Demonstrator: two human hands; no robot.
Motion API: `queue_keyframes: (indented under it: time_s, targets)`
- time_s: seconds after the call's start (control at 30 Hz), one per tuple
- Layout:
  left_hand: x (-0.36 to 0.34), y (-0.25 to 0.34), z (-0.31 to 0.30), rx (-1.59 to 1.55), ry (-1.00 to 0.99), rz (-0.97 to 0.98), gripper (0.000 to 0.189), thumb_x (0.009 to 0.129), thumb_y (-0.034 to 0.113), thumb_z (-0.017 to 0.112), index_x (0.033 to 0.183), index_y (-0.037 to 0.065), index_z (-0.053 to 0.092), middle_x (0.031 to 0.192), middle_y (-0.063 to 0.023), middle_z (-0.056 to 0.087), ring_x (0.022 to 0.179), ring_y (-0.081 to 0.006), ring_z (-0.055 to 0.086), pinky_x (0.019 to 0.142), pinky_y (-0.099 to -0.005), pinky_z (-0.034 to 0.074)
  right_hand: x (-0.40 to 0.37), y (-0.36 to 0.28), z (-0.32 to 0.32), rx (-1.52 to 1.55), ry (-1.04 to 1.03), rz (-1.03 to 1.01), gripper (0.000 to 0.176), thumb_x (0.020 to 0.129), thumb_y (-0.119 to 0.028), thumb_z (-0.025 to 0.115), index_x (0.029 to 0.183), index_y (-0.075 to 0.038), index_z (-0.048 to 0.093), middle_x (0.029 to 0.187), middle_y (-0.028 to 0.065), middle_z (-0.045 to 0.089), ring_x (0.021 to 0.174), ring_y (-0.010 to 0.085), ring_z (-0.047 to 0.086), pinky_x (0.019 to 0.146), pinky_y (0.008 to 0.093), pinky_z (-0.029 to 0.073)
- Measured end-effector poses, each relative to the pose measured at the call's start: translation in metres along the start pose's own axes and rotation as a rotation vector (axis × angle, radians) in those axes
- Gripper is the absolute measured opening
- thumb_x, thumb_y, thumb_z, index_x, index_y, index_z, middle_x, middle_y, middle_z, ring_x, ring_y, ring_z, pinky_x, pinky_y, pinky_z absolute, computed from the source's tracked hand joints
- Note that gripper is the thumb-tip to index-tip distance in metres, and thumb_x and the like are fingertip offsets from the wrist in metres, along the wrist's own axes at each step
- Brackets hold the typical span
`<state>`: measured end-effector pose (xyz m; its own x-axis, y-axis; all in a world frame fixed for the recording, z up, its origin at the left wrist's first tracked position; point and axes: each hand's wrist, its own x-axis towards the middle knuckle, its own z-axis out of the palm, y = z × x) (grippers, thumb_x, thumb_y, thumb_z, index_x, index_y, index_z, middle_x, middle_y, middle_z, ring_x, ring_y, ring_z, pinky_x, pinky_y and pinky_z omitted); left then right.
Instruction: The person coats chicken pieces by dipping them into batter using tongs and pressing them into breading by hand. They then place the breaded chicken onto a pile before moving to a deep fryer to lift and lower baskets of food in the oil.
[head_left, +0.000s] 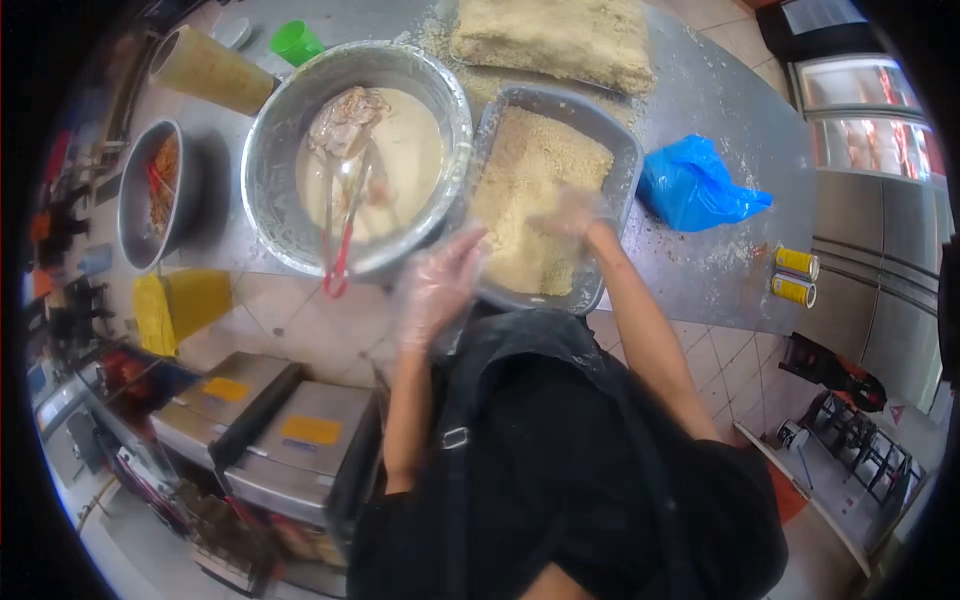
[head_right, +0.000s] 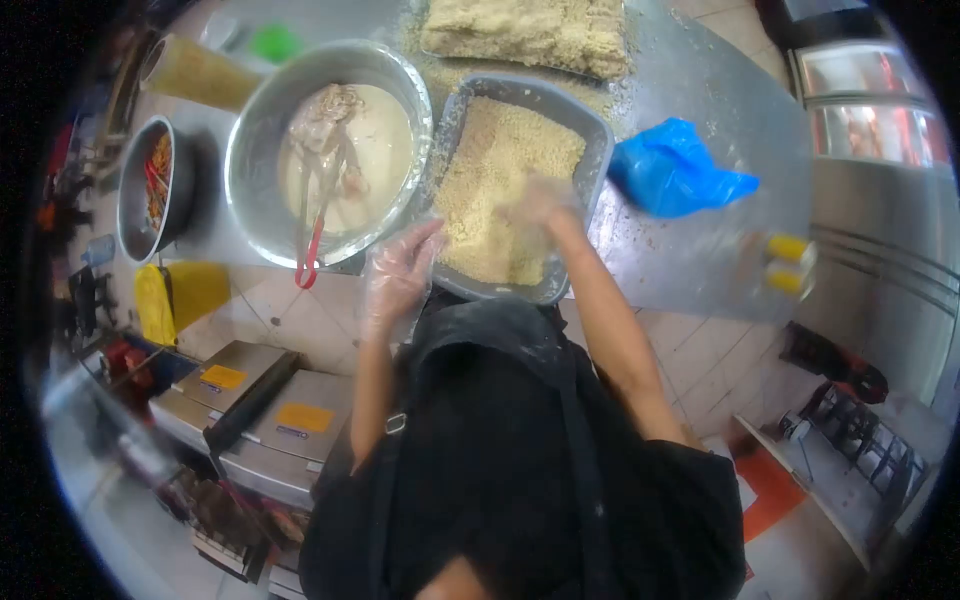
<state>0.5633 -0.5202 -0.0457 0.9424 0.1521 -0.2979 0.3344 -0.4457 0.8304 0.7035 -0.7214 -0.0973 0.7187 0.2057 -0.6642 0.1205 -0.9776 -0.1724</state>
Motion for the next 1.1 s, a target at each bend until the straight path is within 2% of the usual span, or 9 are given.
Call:
queue_keyframes:
  time_s: [0.2, 0.33, 0.4, 0.43, 0.5, 0.6, 0.8, 1.03, 1.1]
  targets:
    - [0.001, 0.008, -0.008, 0.167, -0.013, -0.007, 0.032, 0.091, 0.032, 0.06, 0.117, 0.014, 0.067, 0.112, -0.012, 0.067, 0.104, -0.0299, 0.064, 0.089, -0.0371, 0.05, -0.01, 0.018, -0.009, 0.493, 0.042, -0.243, 0.081, 0.07, -0.04, 0.077, 0.133, 0.003, 0.049, 0.121, 0.0271, 0.061, 0.112, 0.0346, 0.06, 0.097, 0.0351, 0.045]
    - [0.005, 0.023, -0.012, 0.262, -0.035, -0.014, 0.035, 0.091, 0.034, 0.06, 0.119, 0.014, 0.065, 0.111, -0.0122, 0.068, 0.103, -0.0311, 0.064, 0.089, -0.0392, 0.05, -0.054, -0.003, -0.05, 0.398, 0.122, -0.097, 0.069, 0.07, -0.034, 0.078, 0.124, 0.004, 0.055, 0.119, 0.0265, 0.061, 0.108, 0.0349, 0.061, 0.095, 0.035, 0.046]
    - [0.01, 0.026, -0.007, 0.398, -0.125, -0.061, 0.037, 0.091, 0.035, 0.057, 0.118, 0.01, 0.065, 0.111, -0.015, 0.067, 0.102, -0.0335, 0.063, 0.089, -0.0426, 0.049, -0.055, -0.003, -0.043, 0.243, 0.552, -0.218, 0.052, 0.076, -0.033, 0.071, 0.108, 0.007, 0.063, 0.104, 0.029, 0.064, 0.099, 0.0389, 0.063, 0.089, 0.0399, 0.049]
    - [0.012, 0.026, -0.003, 0.396, -0.126, -0.064, 0.037, 0.091, 0.035, 0.057, 0.118, 0.01, 0.065, 0.111, -0.015, 0.067, 0.102, -0.0335, 0.063, 0.089, -0.0426, 0.049, -0.054, -0.005, -0.041, 0.241, 0.549, -0.218, 0.052, 0.076, -0.033, 0.071, 0.108, 0.007, 0.063, 0.104, 0.029, 0.064, 0.099, 0.0389, 0.063, 0.089, 0.0399, 0.049]
    - [0.015, 0.026, 0.008, 0.457, -0.019, 0.118, 0.04, 0.09, 0.035, 0.056, 0.108, 0.001, 0.063, 0.084, -0.0224, 0.067, 0.084, -0.0369, 0.066, 0.078, -0.0446, 0.052, -0.052, -0.014, -0.04, 0.139, 0.607, -0.453, 0.048, 0.08, -0.032, 0.068, 0.105, 0.008, 0.063, 0.103, 0.0301, 0.063, 0.098, 0.04, 0.062, 0.087, 0.0411, 0.049]
    - [0.024, 0.025, 0.029, 0.495, -0.123, -0.096, 0.045, 0.091, 0.039, 0.055, 0.107, -0.001, 0.066, 0.105, -0.0254, 0.066, 0.101, -0.0403, 0.063, 0.089, -0.0461, 0.048, -0.066, -0.034, -0.039, 0.314, 0.504, -0.303, 0.044, 0.085, -0.032, 0.061, 0.1, 0.009, 0.064, 0.102, 0.0307, 0.063, 0.095, 0.0414, 0.062, 0.087, 0.0434, 0.049]
    - [0.04, 0.014, 0.06, 0.398, -0.328, -0.229, 0.05, 0.089, 0.041, 0.056, 0.09, -0.007, 0.068, 0.089, -0.0279, 0.066, 0.084, -0.037, 0.067, 0.079, -0.0462, 0.05, -0.02, 0.011, 0.068, 0.115, 0.12, -0.055, 0.056, 0.095, -0.044, 0.04, 0.087, 0.005, 0.067, 0.093, 0.0308, 0.063, 0.093, 0.0472, 0.06, 0.084, 0.051, 0.046]
    - [0.059, -0.035, 0.1, 0.233, -0.47, -0.224, 0.063, 0.089, 0.052, 0.056, 0.104, -0.009, 0.065, 0.09, -0.0279, 0.067, 0.088, -0.0364, 0.068, 0.08, -0.0451, 0.051, 0.007, 0.026, 0.132, 0.867, 0.263, 0.277, 0.051, 0.096, -0.041, 0.041, 0.098, 0.002, 0.068, 0.105, 0.0284, 0.064, 0.098, 0.042, 0.062, 0.086, 0.0501, 0.044]
    - [0.052, -0.016, 0.088, -0.262, -0.221, -0.239, 0.068, 0.088, 0.052, 0.058, 0.116, -0.009, 0.058, 0.091, -0.0269, 0.067, 0.088, -0.0368, 0.067, 0.077, -0.0448, 0.051, 0.0, 0.033, 0.109, 1.447, 0.206, 0.227, 0.048, 0.097, -0.038, 0.04, 0.102, 0.001, 0.067, 0.11, 0.0283, 0.062, 0.101, 0.041, 0.06, 0.087, 0.048, 0.045]
